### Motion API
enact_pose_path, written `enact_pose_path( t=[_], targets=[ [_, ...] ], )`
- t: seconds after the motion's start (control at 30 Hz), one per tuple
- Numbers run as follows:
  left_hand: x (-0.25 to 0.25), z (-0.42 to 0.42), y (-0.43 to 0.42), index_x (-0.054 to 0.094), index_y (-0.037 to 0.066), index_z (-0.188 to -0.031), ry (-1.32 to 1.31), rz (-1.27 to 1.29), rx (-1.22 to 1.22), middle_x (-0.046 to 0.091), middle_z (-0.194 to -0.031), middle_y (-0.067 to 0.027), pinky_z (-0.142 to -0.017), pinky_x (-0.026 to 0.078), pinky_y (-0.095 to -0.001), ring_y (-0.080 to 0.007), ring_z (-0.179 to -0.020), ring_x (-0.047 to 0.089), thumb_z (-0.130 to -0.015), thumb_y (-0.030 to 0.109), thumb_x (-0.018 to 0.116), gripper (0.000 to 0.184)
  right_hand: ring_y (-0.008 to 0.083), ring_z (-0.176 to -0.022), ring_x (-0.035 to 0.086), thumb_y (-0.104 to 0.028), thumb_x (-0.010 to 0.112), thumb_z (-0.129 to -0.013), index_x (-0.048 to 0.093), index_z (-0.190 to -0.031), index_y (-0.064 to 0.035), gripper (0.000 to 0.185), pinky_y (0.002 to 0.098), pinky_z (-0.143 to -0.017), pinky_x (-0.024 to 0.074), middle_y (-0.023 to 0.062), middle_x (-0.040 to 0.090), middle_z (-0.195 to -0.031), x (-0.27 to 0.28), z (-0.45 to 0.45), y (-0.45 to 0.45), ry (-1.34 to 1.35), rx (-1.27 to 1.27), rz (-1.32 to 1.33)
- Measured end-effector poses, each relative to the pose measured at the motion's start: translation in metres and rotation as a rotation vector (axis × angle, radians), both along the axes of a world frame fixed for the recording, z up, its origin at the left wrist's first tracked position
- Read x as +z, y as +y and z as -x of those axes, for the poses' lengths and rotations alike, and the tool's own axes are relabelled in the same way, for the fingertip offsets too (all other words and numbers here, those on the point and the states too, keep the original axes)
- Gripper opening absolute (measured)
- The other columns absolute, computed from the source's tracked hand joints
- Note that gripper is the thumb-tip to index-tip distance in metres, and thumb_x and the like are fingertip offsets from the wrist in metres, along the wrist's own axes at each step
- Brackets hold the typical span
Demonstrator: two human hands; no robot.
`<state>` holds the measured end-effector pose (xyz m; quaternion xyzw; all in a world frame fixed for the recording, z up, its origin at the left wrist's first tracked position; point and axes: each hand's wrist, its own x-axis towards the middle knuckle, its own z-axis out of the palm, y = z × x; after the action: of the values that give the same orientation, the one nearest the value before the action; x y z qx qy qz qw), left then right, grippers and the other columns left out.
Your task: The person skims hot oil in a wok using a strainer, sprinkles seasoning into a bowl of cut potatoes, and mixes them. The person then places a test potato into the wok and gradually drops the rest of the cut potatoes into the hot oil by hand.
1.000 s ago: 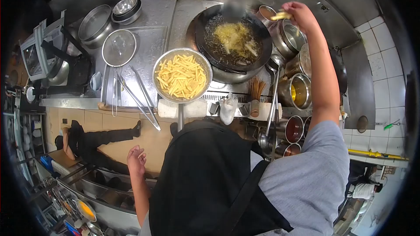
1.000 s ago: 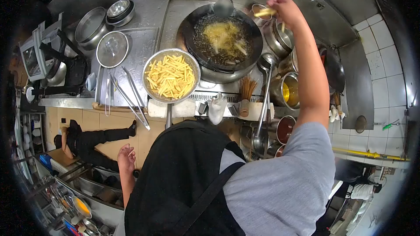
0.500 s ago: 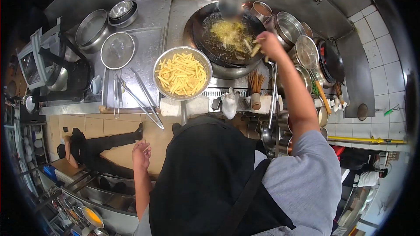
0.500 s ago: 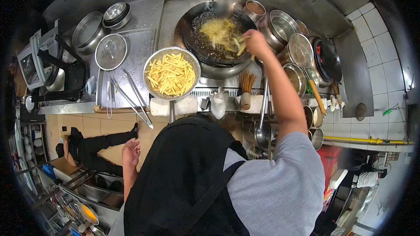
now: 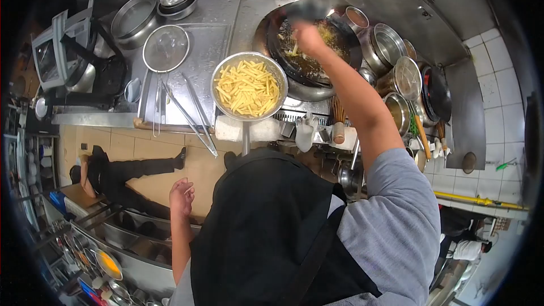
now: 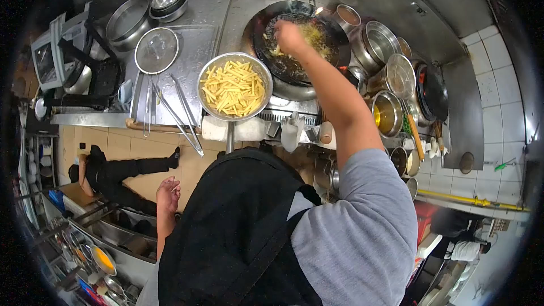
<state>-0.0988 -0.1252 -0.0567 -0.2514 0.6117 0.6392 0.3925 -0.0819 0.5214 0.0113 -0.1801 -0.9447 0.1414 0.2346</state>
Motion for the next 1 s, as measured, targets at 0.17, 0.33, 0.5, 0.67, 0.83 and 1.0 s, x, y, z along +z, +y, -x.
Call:
enact_pose_path(
  t=[0.17, 0.33, 0.5, 0.67, 0.83, 1.0],
  targets=[
    [0.002, -0.017, -0.01, 0.053, 0.005, -0.115, -0.028, 0.051, 0.057, 0.059, -0.091, -0.003, -0.055, 0.044, -0.0199, -0.0106, -0.067, 0.057, -0.086, 0.007, 0.06, 0.03, 0.0356, -0.088, 0.066, -0.006, 0.055, -0.083, 0.067, -0.093, -0.0014, 0.016, 0.0399, -0.078, 0.0505, 0.0205, 0.068, -0.091, 0.064, -0.035, -0.001, -0.052, -0.156, 0.243],
    [-0.015, -0.017, -0.013, 0.051, 0.004, -0.118, -0.061, 0.004, 0.047, 0.059, -0.092, -0.0037, -0.057, 0.045, -0.0212, -0.0115, -0.069, 0.057, -0.086, 0.007, 0.06, 0.034, 0.0359, -0.088, 0.066, -0.005, 0.054, -0.082, 0.068, -0.095, -0.0033, 0.019, 0.0399, -0.077, 0.051, 0.022, 0.068, -0.09, 0.031, -0.08, 0.006, -0.234, -0.147, 0.254],
    [-0.02, 0.0, -0.001, 0.051, 0.004, -0.12, -0.058, 0.019, -0.017, 0.059, -0.092, -0.0049, -0.06, 0.045, -0.0228, -0.0129, -0.072, 0.057, -0.086, 0.009, 0.059, 0.035, 0.0314, -0.086, 0.067, 0.003, 0.054, -0.078, 0.067, -0.093, -0.0017, 0.02, 0.037, -0.076, 0.0517, 0.0184, 0.069, -0.09, -0.016, -0.088, -0.004, -0.272, -0.137, 0.28],
    [-0.015, 0.017, -0.009, 0.052, 0.005, -0.121, -0.011, -0.002, -0.014, 0.06, -0.096, -0.0063, -0.062, 0.045, -0.0224, -0.0136, -0.074, 0.056, -0.088, 0.014, 0.058, 0.034, 0.0138, -0.06, 0.053, -0.001, 0.044, -0.091, 0.054, -0.112, -0.0035, 0.023, 0.0278, -0.052, 0.0444, 0.0128, 0.069, -0.091, 0.039, -0.109, -0.003, 0.277, -0.352, 1.063],
    [-0.031, 0.017, -0.03, 0.052, 0.005, -0.124, -0.043, 0.023, 0.038, 0.059, -0.104, -0.0083, -0.064, 0.046, -0.0226, -0.0134, -0.077, 0.055, -0.091, 0.02, 0.056, 0.036, 0.0091, -0.051, 0.043, -0.021, 0.046, -0.099, 0.054, -0.097, -0.0044, 0.019, 0.0246, -0.04, 0.0351, 0.005, 0.057, -0.072, 0.047, -0.229, 0.091, 0.938, -0.776, 1.421],
    [-0.05, 0.004, -0.033, 0.049, 0.005, -0.13, -0.14, 0.033, 0.034, 0.056, -0.112, -0.0119, -0.063, 0.046, -0.0223, -0.0141, -0.077, 0.055, -0.093, 0.025, 0.054, 0.042, 0.0165, -0.05, 0.052, -0.009, 0.048, -0.092, 0.055, -0.086, -0.0028, 0.012, 0.0237, -0.045, 0.0476, 0.0061, 0.055, -0.068, 0.012, -0.304, 0.07, 0.961, -0.951, 1.871]
  ],
)
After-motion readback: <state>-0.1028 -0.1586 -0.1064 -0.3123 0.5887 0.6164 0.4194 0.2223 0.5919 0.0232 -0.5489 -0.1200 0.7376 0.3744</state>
